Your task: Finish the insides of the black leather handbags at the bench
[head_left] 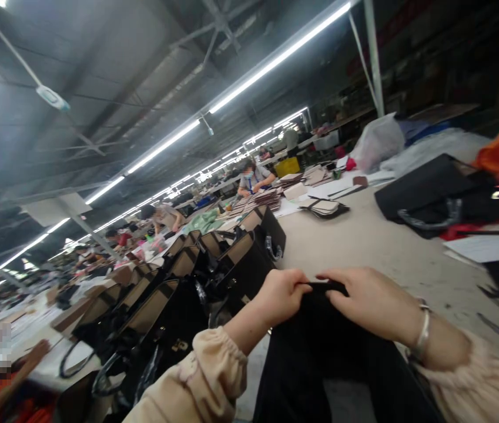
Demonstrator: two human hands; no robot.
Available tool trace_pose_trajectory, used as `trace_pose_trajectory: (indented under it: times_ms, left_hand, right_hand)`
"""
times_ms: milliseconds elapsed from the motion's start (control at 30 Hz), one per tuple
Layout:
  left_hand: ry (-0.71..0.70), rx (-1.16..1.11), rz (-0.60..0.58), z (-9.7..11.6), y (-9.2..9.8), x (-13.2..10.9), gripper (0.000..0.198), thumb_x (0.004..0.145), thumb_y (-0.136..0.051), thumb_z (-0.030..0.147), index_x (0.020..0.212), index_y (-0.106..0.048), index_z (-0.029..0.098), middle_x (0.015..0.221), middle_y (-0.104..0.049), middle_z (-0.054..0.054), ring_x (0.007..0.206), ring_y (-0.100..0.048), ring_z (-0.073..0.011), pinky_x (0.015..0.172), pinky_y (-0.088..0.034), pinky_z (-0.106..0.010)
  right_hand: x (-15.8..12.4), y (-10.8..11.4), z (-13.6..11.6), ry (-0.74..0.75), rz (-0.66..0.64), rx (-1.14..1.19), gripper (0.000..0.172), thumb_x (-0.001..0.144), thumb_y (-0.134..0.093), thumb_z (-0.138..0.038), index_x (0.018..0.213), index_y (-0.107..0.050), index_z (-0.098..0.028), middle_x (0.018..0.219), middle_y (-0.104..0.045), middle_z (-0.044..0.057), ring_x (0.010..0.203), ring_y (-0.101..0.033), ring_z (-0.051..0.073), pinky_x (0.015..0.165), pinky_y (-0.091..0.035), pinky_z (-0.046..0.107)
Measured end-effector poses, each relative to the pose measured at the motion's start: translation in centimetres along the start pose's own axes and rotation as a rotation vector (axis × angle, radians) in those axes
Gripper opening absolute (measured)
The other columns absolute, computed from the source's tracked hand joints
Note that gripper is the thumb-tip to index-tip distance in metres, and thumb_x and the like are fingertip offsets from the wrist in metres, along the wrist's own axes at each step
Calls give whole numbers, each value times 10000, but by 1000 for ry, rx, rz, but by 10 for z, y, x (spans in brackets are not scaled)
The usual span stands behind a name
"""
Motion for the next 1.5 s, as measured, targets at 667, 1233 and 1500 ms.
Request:
trace_pose_trajectory:
  times_ms: [667, 1233, 1500]
  left_hand:
    - [234, -400, -139, -11, -7, -8, 224, 791, -526, 320, 860, -657, 152, 773, -658, -11, 712, -566, -138, 637, -421, -213]
    - [109, -177, -41, -12, -4, -6, 268, 799, -516, 375, 906, -690, 202, 869, -703, -8, 808, -622, -168, 751, -460, -240]
    - [-99, -115, -111, 2, -4, 5, 331, 829, -459, 412, 938, -693, 206, 836, -703, 7, 763, -616, -146, 750, -459, -222]
  right_hand:
    - [-10, 13, 11, -46, -78, 45, 230, 739, -449, -264, 617, -639, -218, 576, -620, 1, 560, -520, 124, 499, -268, 245]
    - [-32, 28, 48, -184, 28, 559, 447, 833, -415, -532, 863, -682, -174, 813, -693, 38, 725, -650, 176, 673, -473, 254]
    - [-55, 17, 71, -349, 140, 586, 438, 811, -459, -530, 866, -674, -153, 810, -699, 62, 737, -660, 197, 692, -503, 281]
Point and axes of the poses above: each hand's wrist, its own x-axis towards the middle knuckle, its own y-axis out of the back of the hand, z = x × y, the point moved 3 cm from there along x, towards the middle knuckle
